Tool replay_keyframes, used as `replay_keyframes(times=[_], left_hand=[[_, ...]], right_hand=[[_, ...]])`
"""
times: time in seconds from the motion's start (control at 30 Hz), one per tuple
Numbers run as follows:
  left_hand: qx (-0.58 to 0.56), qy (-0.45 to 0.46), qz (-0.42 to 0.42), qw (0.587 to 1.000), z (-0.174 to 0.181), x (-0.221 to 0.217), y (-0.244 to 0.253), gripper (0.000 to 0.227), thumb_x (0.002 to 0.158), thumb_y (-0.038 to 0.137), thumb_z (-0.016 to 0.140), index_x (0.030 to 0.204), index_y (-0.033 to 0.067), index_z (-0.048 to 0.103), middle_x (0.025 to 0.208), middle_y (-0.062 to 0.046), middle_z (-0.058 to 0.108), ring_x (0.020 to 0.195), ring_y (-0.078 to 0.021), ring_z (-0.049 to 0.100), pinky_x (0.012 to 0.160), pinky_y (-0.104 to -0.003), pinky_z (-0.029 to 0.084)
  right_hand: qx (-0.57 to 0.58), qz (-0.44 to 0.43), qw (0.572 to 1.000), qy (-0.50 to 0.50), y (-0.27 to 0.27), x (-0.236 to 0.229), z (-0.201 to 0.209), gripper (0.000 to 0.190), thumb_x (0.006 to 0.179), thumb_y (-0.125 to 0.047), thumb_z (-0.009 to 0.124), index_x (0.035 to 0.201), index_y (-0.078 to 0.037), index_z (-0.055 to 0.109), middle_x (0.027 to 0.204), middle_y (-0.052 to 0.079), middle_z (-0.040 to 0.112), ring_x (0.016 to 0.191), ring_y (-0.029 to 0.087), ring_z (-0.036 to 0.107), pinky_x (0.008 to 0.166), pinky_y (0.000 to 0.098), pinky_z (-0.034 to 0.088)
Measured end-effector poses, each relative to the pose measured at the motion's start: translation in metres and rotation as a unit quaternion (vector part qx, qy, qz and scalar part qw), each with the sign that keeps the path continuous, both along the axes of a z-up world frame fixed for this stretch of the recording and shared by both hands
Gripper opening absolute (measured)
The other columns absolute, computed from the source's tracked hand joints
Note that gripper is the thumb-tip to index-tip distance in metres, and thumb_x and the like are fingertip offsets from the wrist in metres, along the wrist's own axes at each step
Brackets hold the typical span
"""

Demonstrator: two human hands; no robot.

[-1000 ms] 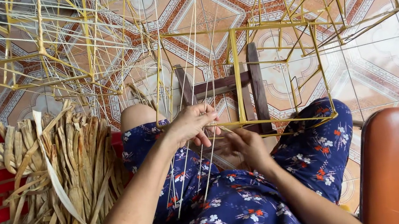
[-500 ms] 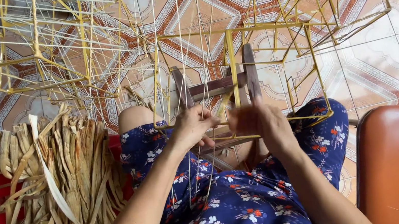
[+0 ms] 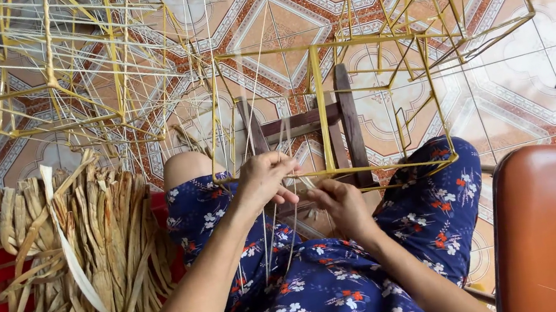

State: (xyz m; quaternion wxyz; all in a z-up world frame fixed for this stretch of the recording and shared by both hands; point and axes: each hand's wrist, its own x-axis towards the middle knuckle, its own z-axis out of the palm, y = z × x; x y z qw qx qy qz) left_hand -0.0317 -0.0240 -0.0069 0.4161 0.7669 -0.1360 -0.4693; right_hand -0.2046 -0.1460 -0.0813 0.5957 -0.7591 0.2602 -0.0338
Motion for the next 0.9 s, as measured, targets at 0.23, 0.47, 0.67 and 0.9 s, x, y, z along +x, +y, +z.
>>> replay_keyframes(times=[0.23, 0.47, 0.67, 0.9], left_hand=[[-0.116, -0.027, 0.037, 0.992, 0.017, -0.007, 0.018, 0.028, 0.100, 0.020, 0.060, 0.121, 0.0031, 0.065, 0.116, -0.013, 0.075, 0.063, -0.0177, 0.077, 0.047, -0.024, 0.058], [-0.074, -0.155, -0.034, 0.985, 0.041, -0.023, 0.007, 0.053, 0.093, 0.004, 0.062, 0.144, 0.0057, 0.047, 0.132, -0.019, 0.061, 0.069, -0.0190, 0.078, 0.052, -0.030, 0.065], [-0.090, 0.143, -0.060, 0.984, 0.015, 0.010, -0.007, 0.027, 0.097, 0.015, 0.068, 0.120, 0.0015, 0.067, 0.104, -0.016, 0.078, 0.057, -0.0184, 0.071, 0.045, -0.024, 0.052], [-0.067, 0.052, 0.012, 0.996, -0.008, -0.011, -0.007, 0.024, 0.096, 0.020, 0.067, 0.103, -0.0021, 0.073, 0.090, -0.013, 0.081, 0.055, -0.0169, 0.076, 0.040, -0.024, 0.053]], right_hand=[[0.250, -0.052, 0.964, 0.081, -0.019, -0.004, 0.084, 0.027, 0.098, -0.027, 0.066, 0.091, -0.002, 0.076, 0.058, 0.000, 0.054, 0.042, 0.008, 0.047, 0.036, 0.0236, 0.036], [0.388, -0.054, 0.920, -0.023, -0.034, 0.013, 0.103, 0.025, 0.100, -0.021, 0.061, 0.110, -0.002, 0.074, 0.063, -0.003, 0.061, 0.042, 0.001, 0.038, 0.037, 0.0188, 0.024], [0.391, -0.052, 0.917, -0.065, -0.042, 0.026, 0.077, 0.028, 0.106, -0.023, 0.058, 0.117, 0.001, 0.069, 0.076, 0.000, 0.069, 0.050, 0.000, 0.041, 0.045, 0.0169, 0.030], [0.115, -0.228, 0.964, -0.070, -0.108, -0.095, 0.125, 0.034, 0.105, -0.022, 0.054, 0.124, 0.002, 0.071, 0.092, 0.003, 0.075, 0.067, 0.005, 0.053, 0.059, 0.0205, 0.042]])
